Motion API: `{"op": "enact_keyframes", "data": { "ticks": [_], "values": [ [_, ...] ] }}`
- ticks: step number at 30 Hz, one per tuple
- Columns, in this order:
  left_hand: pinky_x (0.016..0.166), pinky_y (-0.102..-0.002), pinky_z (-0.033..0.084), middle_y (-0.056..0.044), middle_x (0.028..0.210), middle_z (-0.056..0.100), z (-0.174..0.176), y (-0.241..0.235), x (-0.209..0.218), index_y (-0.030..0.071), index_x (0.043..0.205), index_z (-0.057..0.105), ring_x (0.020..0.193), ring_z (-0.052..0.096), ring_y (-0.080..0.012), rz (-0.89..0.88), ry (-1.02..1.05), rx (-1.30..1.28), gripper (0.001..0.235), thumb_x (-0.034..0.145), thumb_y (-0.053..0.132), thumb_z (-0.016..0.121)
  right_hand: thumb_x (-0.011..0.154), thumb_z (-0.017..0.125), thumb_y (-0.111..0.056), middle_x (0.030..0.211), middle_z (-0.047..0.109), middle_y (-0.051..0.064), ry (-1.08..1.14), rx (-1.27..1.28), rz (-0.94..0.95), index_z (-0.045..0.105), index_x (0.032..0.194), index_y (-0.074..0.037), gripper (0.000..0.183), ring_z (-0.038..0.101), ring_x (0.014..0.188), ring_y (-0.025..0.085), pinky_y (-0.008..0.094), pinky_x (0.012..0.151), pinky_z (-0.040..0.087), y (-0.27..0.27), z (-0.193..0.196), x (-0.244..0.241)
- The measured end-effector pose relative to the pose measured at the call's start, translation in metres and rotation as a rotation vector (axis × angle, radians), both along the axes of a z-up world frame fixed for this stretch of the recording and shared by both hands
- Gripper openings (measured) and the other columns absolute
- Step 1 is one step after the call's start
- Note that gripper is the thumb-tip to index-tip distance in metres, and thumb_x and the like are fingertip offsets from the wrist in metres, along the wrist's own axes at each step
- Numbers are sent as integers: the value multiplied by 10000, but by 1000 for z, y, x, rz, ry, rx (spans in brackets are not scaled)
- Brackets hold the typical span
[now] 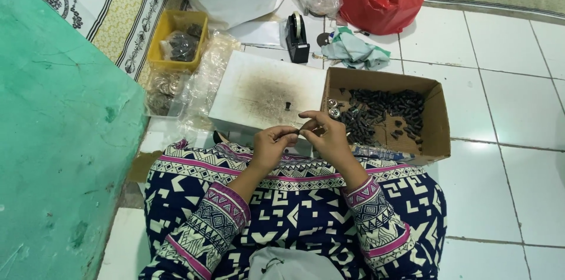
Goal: Picking up small metal studs from a box and inserting them into a template board for organization or assembly.
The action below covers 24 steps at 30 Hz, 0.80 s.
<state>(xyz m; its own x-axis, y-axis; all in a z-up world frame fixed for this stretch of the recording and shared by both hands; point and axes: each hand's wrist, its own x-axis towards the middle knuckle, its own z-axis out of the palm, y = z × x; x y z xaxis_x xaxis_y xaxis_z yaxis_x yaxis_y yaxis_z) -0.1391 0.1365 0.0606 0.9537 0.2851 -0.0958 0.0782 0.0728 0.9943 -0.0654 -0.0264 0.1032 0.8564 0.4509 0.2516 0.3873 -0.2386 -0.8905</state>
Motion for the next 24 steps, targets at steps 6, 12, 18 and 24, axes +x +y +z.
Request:
{"op": "enact_keyframes", "data": {
  "ticks": [6, 12, 18, 24],
  "values": [
    [763, -374, 629, -254, 935, 765, 4, -3, -6, -35, 1109, 750, 868, 758, -317, -50, 94, 32, 220, 907, 53, 735, 801, 737, 64, 801, 773, 163, 39, -225, 103, 707, 1242, -36, 454, 740, 756, 317, 423, 641, 616, -5, 33, -12],
    [696, -365, 628, -251, 884, 771, 5, -13, -17, -25, 1034, 785, 835, 762, -313, -47, 110, 106, 176, 865, 3, 746, 758, 768, 39, 797, 789, 179, 157, -415, 169, 717, 1241, -27, 491, 746, 763, 354, 454, 705, 593, -7, 41, -13],
    [670, -377, 637, -242, 874, 771, 10, -11, -7, -19, 987, 803, 851, 757, -339, -57, 7, 124, 161, 829, -33, 775, 734, 809, 67, 858, 793, 221, 514, -178, 135, 731, 1240, 1, 516, 735, 781, 266, 352, 704, 628, -19, 24, 10],
    [682, -375, 642, -225, 864, 776, 3, -7, 6, -2, 971, 812, 839, 758, -286, -64, -59, 123, 155, 820, -31, 788, 704, 822, 115, 907, 777, 268, 703, -49, 92, 673, 1273, 96, 589, 733, 813, 285, 374, 732, 648, -20, -2, 31]
  ]
}}
